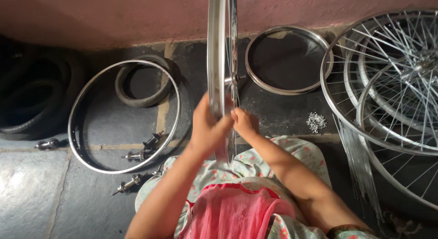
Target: The person sits on the floor and assembles a bicycle wheel by inserting spokes through the rim and hub. They repeatedly pick spokes, thread them through the rim holes, and secure them into the hub, rotating the wheel as needed to continue the process.
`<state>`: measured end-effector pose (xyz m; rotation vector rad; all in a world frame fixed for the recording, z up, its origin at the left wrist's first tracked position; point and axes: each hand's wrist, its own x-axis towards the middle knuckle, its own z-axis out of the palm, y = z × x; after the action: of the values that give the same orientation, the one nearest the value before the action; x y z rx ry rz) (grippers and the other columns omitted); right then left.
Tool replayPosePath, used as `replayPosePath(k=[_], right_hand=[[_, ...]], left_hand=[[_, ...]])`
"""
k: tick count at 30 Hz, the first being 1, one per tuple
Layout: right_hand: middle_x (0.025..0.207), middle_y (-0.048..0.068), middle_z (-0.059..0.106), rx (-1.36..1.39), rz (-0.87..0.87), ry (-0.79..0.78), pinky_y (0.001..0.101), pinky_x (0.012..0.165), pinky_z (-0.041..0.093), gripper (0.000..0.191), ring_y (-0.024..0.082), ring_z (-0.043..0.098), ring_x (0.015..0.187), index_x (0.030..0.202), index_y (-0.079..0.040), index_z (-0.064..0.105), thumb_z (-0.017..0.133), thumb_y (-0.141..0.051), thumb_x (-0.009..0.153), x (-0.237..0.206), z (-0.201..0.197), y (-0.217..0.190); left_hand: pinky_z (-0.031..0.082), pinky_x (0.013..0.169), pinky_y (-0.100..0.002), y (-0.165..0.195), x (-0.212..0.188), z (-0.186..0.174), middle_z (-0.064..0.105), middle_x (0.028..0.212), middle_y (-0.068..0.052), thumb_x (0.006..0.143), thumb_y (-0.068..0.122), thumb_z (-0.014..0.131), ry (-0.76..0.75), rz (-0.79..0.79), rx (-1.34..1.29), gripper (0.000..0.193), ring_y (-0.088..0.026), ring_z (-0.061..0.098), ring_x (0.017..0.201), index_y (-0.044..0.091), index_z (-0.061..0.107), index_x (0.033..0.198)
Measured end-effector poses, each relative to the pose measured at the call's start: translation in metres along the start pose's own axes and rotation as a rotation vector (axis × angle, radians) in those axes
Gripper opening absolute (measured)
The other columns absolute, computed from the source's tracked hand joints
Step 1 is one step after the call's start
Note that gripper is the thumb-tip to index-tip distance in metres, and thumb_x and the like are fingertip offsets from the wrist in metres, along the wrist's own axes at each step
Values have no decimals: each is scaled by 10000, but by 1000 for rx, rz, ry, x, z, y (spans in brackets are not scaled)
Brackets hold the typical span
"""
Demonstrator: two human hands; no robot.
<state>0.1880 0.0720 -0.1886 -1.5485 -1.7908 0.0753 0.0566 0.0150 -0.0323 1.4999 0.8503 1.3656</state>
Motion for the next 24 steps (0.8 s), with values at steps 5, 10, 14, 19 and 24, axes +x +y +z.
replayPosePath(k=[5,10,14,19,24], right_hand=[[652,85,662,666,405,-374,349,482,482,231,187,608,509,865,-75,598,548,-251,1005,-26,-15,-10],[630,-3,602,977,672,-477,233,452,434,243,68,518,493,957,-104,687,503,-258,998,-32,-33,-2],[656,-21,552,1161,803,-531,216,426,338,250,53,447,483,986,-56,649,559,-286,1018,-37,-38,6],[676,7,584,1421,751,-609,221,418,333,238,66,433,462,1094,-64,634,589,-226,926,-43,-61,3],[718,14,576,1693,752,-656,226,486,362,207,72,448,519,988,-70,557,639,-257,1023,-61,-105,-7]], left_hand=[[515,936,-367,-24,22,0,609,1179,-187,798,9,756,202,503,586,628,-284,630,1079,8,468,1355],[563,763,-311,-95,-50,13,712,919,-93,845,50,751,230,41,382,337,-161,703,815,78,625,1157],[572,768,-297,-125,-67,8,732,922,-81,892,41,727,135,17,240,256,-129,705,833,60,582,1102],[576,721,-281,-73,-54,8,729,910,-63,840,28,695,46,-30,235,257,-103,717,801,45,537,1042],[528,670,-266,-1,-52,10,670,835,-34,857,11,684,39,-26,187,247,-83,617,733,29,557,1069]])
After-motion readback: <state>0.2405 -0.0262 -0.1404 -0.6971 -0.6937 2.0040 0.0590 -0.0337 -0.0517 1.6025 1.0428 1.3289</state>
